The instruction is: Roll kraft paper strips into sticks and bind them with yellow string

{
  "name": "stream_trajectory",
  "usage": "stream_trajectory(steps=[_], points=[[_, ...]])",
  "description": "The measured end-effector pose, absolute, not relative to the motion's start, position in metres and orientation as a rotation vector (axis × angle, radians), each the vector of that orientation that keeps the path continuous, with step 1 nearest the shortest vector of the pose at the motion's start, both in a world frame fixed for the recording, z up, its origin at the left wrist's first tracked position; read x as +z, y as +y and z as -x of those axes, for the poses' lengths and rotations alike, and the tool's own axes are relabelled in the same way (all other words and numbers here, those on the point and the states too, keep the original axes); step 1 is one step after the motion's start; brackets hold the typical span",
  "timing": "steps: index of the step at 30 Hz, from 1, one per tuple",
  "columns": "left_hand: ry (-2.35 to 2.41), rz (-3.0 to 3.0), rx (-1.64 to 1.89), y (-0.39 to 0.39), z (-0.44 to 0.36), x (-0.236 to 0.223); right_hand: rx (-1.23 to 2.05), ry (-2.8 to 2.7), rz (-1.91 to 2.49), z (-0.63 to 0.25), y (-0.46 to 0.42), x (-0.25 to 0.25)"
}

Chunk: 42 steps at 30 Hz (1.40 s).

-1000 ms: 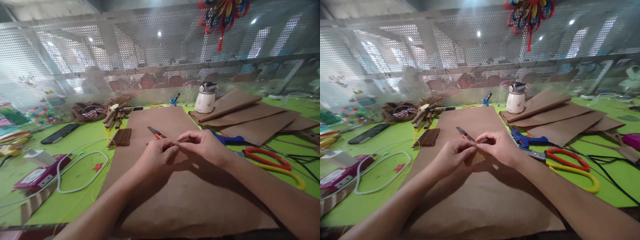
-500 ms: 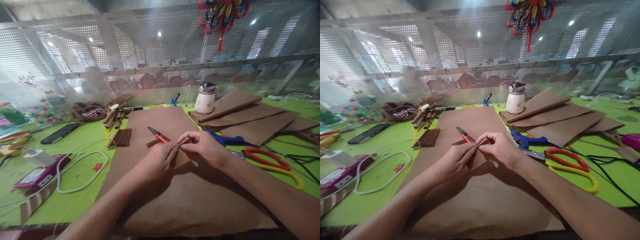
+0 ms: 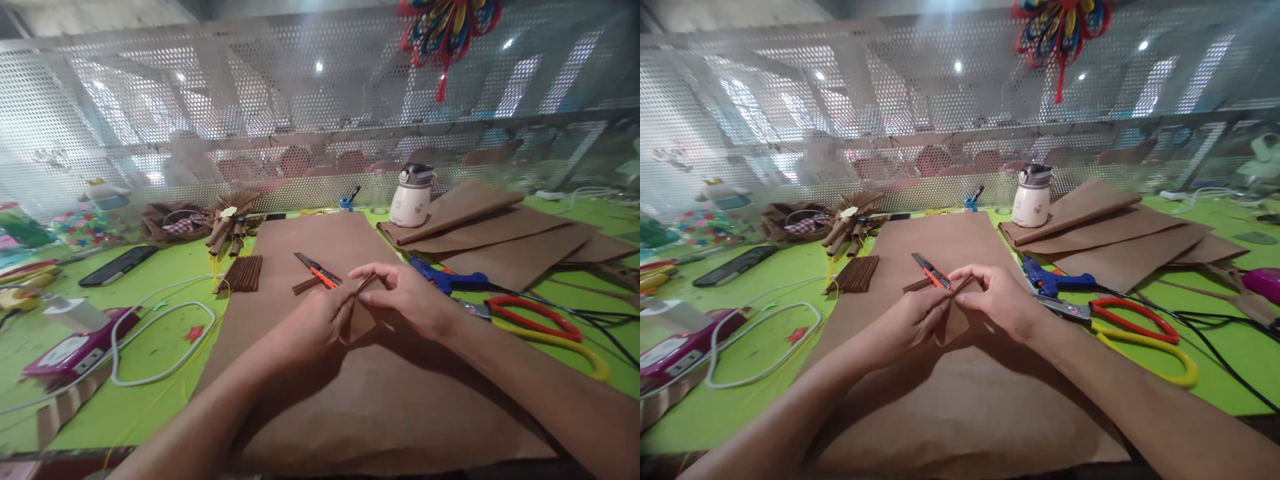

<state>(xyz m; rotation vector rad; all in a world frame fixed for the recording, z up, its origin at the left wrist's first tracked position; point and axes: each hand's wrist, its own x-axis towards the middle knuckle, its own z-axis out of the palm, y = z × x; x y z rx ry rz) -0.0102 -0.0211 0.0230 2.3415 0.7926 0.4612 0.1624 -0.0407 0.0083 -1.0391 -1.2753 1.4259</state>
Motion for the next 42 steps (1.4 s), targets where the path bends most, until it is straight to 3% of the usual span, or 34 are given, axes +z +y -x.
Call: stream_trajectory(steps=[16,34,37,42], points=[[0.877,-2.553,0.544,-0.032,0.013,0.023,1.404,-1.252,1.086,-0.170,-0.037,0.011],[0.764,-2.086,0.435,-0.016,0.018,0.032,0.683,-1.868,0.896,-0.169,-0.048,0.023],[0.762,-2.120,0.455,-0.016,0.018,0.030,0.758,-1.866,0.892,-0.173,-0.046,0.025],[0.838,-2.261,0.525,-0.019,0.016,0.031,1.214,-1.700,0.920,-0.181,-0.044,0.026]])
